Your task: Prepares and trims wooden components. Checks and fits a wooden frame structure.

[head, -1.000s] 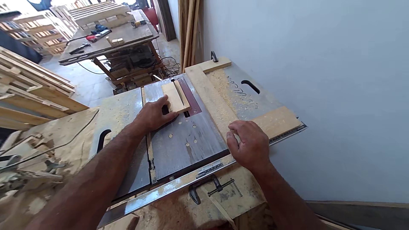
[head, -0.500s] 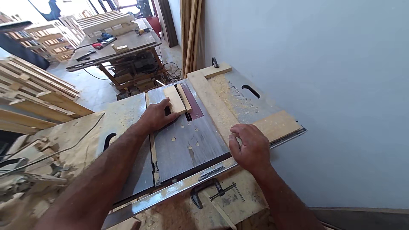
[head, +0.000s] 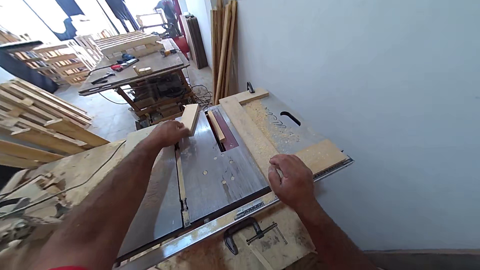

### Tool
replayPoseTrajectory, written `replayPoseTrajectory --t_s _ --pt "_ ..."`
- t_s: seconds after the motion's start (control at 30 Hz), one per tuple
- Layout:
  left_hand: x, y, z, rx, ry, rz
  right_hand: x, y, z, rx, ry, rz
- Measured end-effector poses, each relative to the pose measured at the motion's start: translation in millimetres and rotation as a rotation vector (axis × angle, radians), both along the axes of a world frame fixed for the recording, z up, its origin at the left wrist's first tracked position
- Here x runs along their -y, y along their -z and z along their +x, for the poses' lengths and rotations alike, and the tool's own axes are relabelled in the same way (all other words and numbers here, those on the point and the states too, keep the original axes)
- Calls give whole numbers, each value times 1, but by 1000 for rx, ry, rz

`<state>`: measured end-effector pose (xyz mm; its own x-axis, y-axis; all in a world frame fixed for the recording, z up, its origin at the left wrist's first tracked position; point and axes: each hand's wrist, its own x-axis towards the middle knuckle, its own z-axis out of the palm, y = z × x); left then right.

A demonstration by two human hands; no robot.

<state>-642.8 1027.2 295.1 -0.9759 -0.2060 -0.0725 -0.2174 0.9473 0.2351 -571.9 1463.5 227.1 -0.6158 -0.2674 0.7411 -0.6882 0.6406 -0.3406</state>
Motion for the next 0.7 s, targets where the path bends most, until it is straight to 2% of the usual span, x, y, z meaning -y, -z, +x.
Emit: replayPoseTrajectory --t_s 0.1,0.2,0.37,0.47,0.57,0.63,0.7 --pt "-38 5 0 -38 -213 -66 -3 0 5 33 -11 43" --pt "-65 2 9 -48 -380 -35 -1 -2 4 28 -5 22" --pt "-53 -16 63 30 -371 151 -5 -4 4 16 -65 11" --pt "-56 -36 142 21 -365 598 -13 -1 4 2 -193 -48" --pt "-64 -43 255 -117 -198 1052 -24 0 18 -37 -290 -86" --pt "-81 -28 340 -266 -174 1212 -29 4 55 -78 -328 -58" --pt "-97 16 428 -381 -237 1322 -22 25 104 3 -456 -45"
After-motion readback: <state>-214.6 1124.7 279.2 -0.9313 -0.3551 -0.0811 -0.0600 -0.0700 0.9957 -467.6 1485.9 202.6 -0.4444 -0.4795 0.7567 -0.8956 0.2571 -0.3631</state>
